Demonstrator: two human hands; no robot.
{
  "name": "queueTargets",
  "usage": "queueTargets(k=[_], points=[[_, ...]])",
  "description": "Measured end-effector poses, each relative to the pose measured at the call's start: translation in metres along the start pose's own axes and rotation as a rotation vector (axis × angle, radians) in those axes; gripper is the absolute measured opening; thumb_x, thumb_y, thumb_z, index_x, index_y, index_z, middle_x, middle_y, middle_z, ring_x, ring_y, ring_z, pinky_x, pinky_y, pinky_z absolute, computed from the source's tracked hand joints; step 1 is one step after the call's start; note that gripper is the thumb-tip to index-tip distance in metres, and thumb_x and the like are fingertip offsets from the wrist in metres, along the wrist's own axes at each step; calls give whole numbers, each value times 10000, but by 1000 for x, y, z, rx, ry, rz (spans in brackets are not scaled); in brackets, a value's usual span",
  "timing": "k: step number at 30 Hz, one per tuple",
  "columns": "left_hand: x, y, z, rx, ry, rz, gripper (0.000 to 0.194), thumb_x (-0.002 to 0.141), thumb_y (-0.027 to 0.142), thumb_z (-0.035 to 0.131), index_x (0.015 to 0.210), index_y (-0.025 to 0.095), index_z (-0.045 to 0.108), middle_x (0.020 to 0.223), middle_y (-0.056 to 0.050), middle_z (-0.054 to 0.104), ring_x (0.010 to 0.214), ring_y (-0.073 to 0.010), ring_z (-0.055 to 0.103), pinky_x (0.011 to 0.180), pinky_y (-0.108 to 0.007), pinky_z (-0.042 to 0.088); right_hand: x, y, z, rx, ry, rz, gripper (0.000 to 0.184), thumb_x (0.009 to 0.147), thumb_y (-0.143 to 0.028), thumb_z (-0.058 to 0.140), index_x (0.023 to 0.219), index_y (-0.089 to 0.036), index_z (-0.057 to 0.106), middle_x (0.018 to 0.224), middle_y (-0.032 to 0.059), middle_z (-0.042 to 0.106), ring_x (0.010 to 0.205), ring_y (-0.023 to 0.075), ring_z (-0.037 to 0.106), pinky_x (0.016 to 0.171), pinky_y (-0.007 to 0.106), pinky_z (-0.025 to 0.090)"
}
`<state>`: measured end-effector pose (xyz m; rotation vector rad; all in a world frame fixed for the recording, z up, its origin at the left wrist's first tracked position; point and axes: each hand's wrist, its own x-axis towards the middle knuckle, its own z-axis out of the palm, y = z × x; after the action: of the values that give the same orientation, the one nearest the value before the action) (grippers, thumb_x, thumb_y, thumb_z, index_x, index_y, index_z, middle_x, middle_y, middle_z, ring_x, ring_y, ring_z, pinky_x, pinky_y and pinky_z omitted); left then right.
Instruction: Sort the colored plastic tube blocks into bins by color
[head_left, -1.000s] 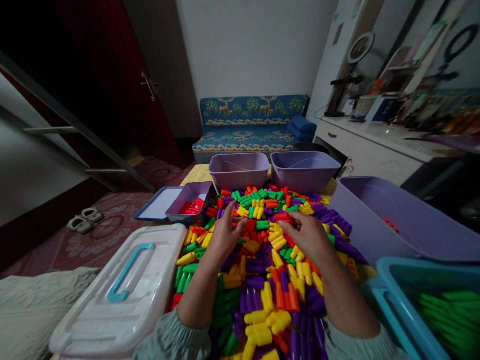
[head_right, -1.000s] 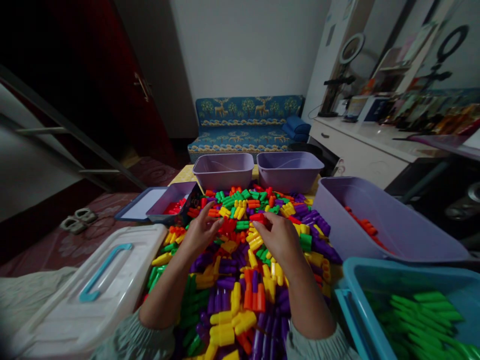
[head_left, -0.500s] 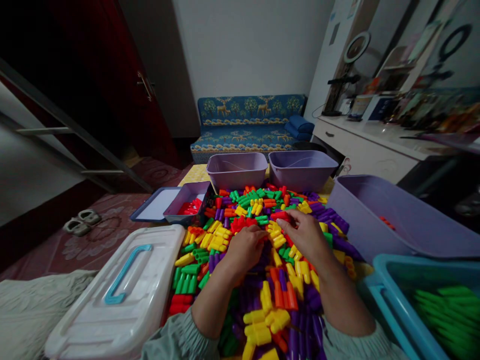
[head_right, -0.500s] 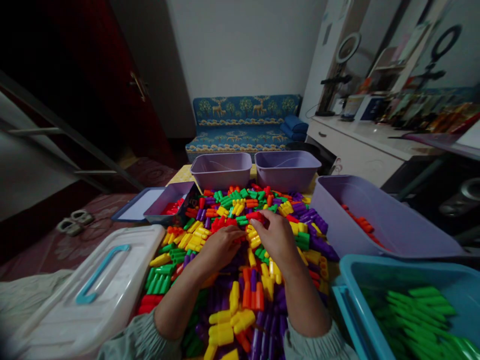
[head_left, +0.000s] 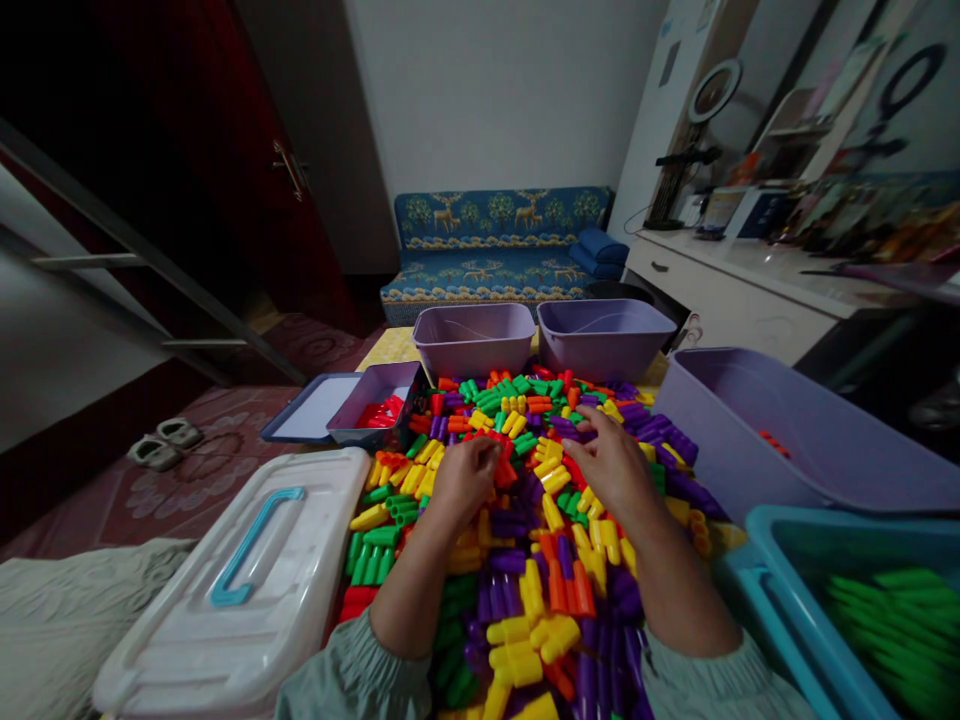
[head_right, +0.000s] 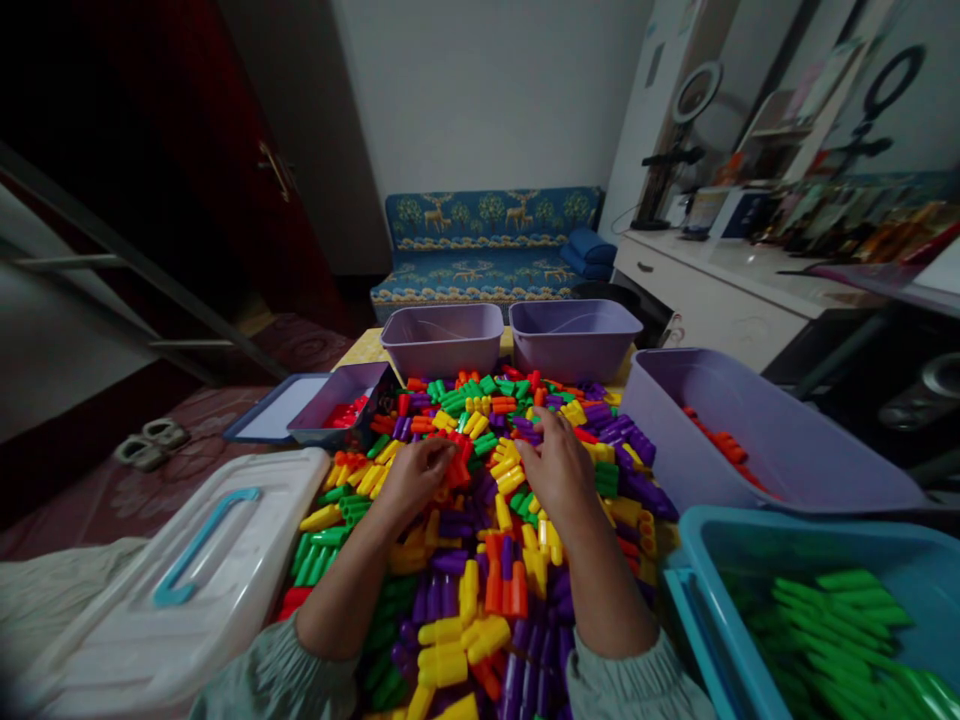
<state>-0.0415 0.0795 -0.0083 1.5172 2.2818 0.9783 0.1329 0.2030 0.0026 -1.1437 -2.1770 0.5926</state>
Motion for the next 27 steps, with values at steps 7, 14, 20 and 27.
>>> queueTargets(k=[7, 14, 20, 27], points=[[-1, -7, 0, 142, 276, 99, 435, 799, 102, 499, 1223, 148, 588, 1261, -139, 564, 1142, -260, 513, 973, -389, 423, -1, 9, 3, -196, -107, -58, 297, 804, -270, 589, 1075, -172, 663, 1055, 109, 661, 957, 225, 621, 868, 334, 462], [-2, -4, 3, 231, 54, 135, 429, 767, 171, 615, 1197, 174, 620, 1257, -148, 576, 1130, -291, 541, 972, -435, 447, -4, 1, 12, -160, -181, -121, 348, 805, -228, 583, 1138, -148, 644, 1170, 117, 638, 1082, 252, 588, 957, 380, 439], [-3, -3, 6, 207, 13, 116, 556, 752, 201, 639, 1299, 196, 540, 1270, -122, 590, 1151, -282, 555, 982, -413, 437, -9, -16, 19, -79, -238, -194, 361, 802, -180, 576, 1157, -170, 636, 1158, 95, 649, 1081, 239, 592, 970, 377, 440], [-4, -4, 15, -23, -86, 183, 484, 758, 247, 650, 1237, 210, 592, 1066, -90, 699, 976, -243, 637, 865, -351, 489, -18, -26, 29, -88, -308, -302, 600, 728, -91, 617, 1314, -191, 537, 1294, 84, 582, 1194, 251, 511, 1049, 401, 380]])
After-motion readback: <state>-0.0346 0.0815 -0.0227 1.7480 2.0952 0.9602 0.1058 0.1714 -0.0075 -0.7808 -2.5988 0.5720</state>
